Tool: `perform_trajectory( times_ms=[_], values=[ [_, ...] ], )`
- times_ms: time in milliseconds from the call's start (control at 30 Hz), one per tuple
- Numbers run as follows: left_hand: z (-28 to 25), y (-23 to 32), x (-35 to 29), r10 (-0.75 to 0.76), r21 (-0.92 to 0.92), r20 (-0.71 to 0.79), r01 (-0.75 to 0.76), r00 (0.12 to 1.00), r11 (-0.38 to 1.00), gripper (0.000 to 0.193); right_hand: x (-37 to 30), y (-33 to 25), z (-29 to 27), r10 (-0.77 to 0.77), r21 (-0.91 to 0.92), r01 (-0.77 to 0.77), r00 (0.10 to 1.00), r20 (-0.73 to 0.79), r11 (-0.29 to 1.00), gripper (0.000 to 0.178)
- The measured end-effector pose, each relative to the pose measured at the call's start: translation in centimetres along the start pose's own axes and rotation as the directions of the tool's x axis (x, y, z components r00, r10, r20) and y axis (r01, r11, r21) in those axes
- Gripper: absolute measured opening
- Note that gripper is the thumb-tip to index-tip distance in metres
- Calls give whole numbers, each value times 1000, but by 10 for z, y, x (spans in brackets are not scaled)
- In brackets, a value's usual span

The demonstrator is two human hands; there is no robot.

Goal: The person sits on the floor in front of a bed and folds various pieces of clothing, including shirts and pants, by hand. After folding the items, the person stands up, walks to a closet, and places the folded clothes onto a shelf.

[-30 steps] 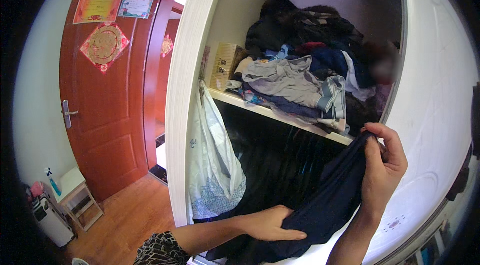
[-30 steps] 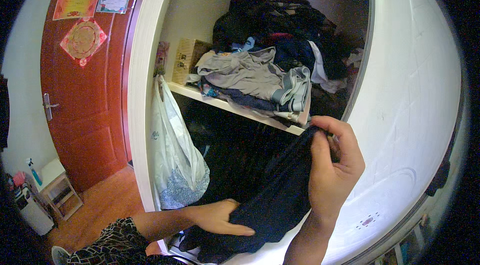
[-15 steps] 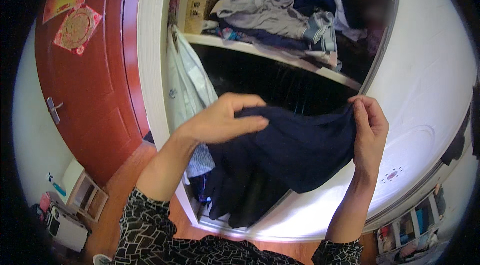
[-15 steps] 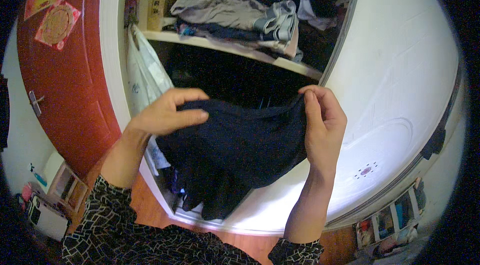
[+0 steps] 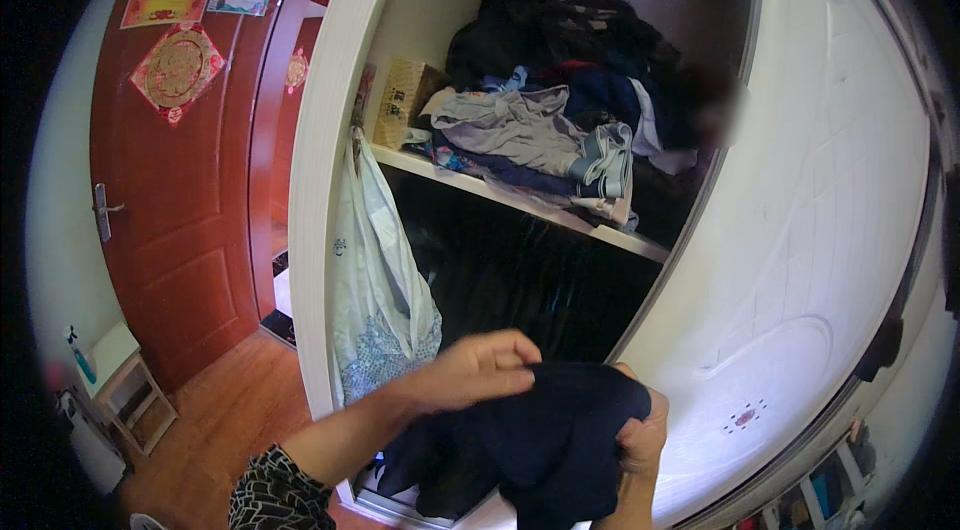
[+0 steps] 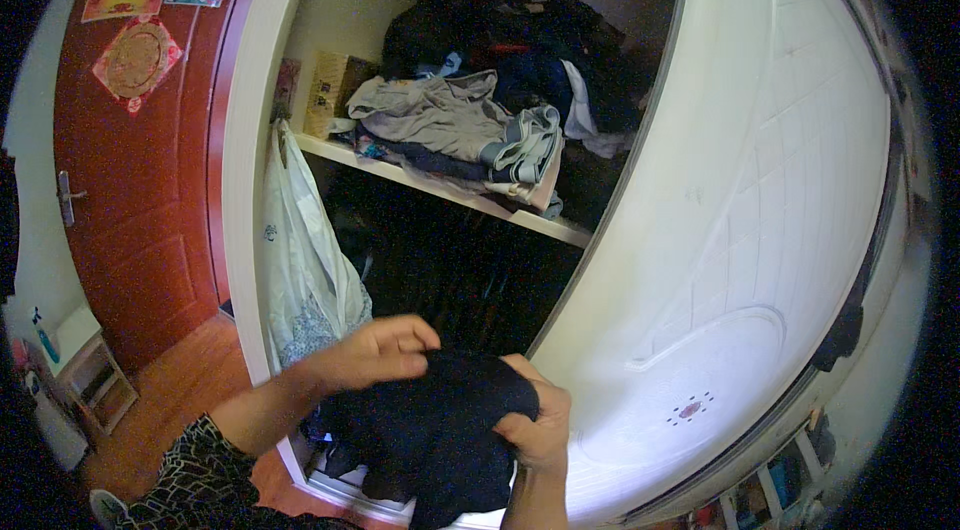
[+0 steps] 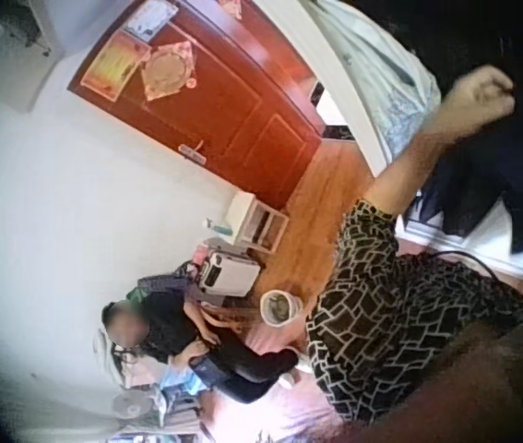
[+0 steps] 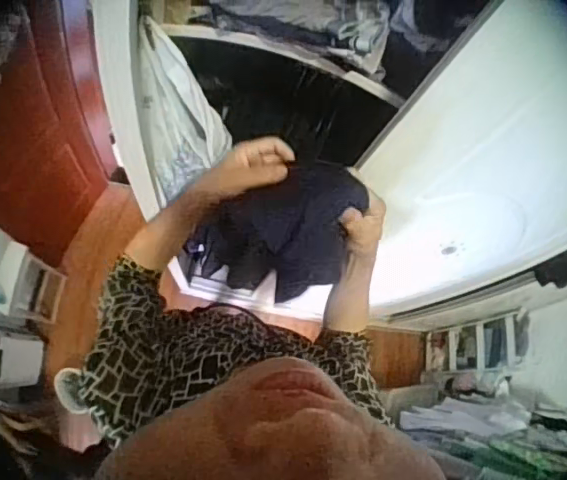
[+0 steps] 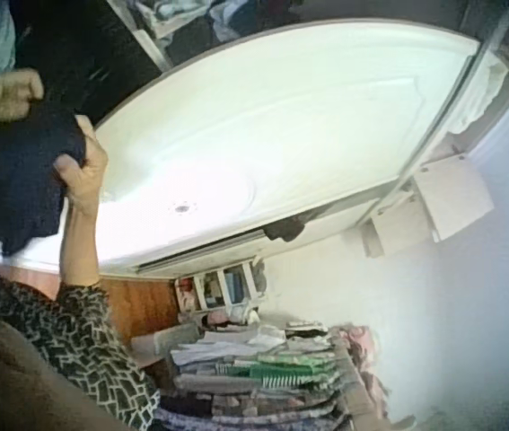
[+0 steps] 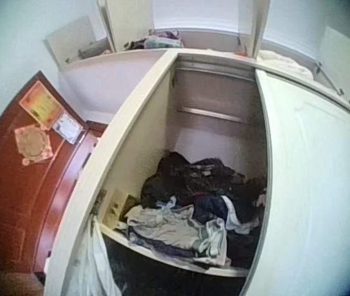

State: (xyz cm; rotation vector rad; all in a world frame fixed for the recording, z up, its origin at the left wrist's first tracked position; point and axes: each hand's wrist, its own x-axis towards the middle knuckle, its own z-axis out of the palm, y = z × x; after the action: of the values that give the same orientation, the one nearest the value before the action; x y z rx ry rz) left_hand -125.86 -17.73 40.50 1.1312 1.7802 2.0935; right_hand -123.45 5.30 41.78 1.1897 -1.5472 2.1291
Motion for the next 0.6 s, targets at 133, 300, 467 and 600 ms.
perform_trajectory(
  times_ms=[133,300,467,600],
  values=[
    [30,-39,-23,-52,175,-242,96,969,980,38,-4,-1,24,41,21,-38,990,-132,999,34],
    [65,-36,-57,-59,63,-289,80,956,995,56,-6,13,28,81,-75,-87,994,-71,993,21],
    [69,-18,-75,-63,-9,-367,64,928,998,45,-21,25,39,147,-11,-148,988,-55,989,66],
    [63,-10,-75,267,464,-425,-45,865,885,39,-50,39,55,276,-99,-275,961,0,956,68]
  ],
)
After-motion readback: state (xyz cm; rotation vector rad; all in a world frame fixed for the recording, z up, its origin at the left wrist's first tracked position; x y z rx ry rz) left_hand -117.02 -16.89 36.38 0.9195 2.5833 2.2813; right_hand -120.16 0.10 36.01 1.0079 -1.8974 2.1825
